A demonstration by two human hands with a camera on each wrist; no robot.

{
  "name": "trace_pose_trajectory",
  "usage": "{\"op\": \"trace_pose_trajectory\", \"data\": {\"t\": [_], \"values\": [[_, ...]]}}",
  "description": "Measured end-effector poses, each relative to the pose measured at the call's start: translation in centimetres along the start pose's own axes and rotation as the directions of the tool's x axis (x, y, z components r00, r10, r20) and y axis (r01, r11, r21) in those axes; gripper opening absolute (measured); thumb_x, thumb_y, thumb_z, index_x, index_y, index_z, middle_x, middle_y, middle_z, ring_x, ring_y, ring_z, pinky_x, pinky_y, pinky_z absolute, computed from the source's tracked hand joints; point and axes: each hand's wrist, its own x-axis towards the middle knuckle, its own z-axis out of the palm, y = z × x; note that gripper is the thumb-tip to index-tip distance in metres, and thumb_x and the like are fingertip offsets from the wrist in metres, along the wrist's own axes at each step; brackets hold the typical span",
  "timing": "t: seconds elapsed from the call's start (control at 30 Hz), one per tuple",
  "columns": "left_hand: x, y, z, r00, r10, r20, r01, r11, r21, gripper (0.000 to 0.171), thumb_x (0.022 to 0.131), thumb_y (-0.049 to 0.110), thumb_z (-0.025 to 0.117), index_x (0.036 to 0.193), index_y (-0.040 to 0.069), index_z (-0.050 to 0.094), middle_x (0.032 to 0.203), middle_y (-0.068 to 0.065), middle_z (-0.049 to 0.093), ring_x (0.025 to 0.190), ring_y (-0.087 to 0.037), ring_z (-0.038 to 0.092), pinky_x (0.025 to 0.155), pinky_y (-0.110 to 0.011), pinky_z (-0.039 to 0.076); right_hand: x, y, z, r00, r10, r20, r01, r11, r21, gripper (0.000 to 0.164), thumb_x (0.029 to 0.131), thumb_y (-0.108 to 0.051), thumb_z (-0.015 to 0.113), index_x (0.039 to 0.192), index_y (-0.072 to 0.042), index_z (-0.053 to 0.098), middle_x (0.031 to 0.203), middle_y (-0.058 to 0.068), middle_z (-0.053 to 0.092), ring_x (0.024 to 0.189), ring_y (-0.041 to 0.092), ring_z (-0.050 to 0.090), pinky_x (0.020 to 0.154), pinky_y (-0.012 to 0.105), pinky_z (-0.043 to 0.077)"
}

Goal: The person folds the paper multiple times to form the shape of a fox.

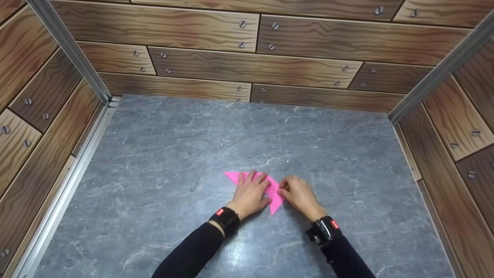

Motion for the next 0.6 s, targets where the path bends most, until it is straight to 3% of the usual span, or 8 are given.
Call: {"op": "trace_pose_trajectory", "data": {"t": [0.3,0.6], "values": [[0.8,-0.3,-0.1,0.999,-0.031,0.026,0.032,0.998,-0.058,0.065,0.092,0.044,0.073,0.147,0.015,0.054,0.157,-0.006,0.048,0.147,-0.037,0.039,0.118,-0.067,0.026,0.8,-0.9,1.4,0.999,-0.037,0.012,0.037,0.999,0.034,0.018,0.086,-0.012,0.083,0.097,-0.008,0.070,0.098,0.007,0.068,0.091,0.025,0.064,0.081,0.045,0.056],[-0.9,-2.1,-0.6,0.999,0.017,0.032,-0.016,0.999,-0.031,0.067,0.095,0.050,0.067,0.151,0.016,0.052,0.163,-0.007,0.040,0.151,-0.038,0.033,0.118,-0.068,0.025,1.7,-0.1,0.5,0.998,0.004,0.058,-0.006,0.999,0.042,0.018,0.087,-0.013,0.082,0.098,-0.007,0.070,0.097,0.008,0.067,0.090,0.026,0.064,0.080,0.045,0.056]]}}
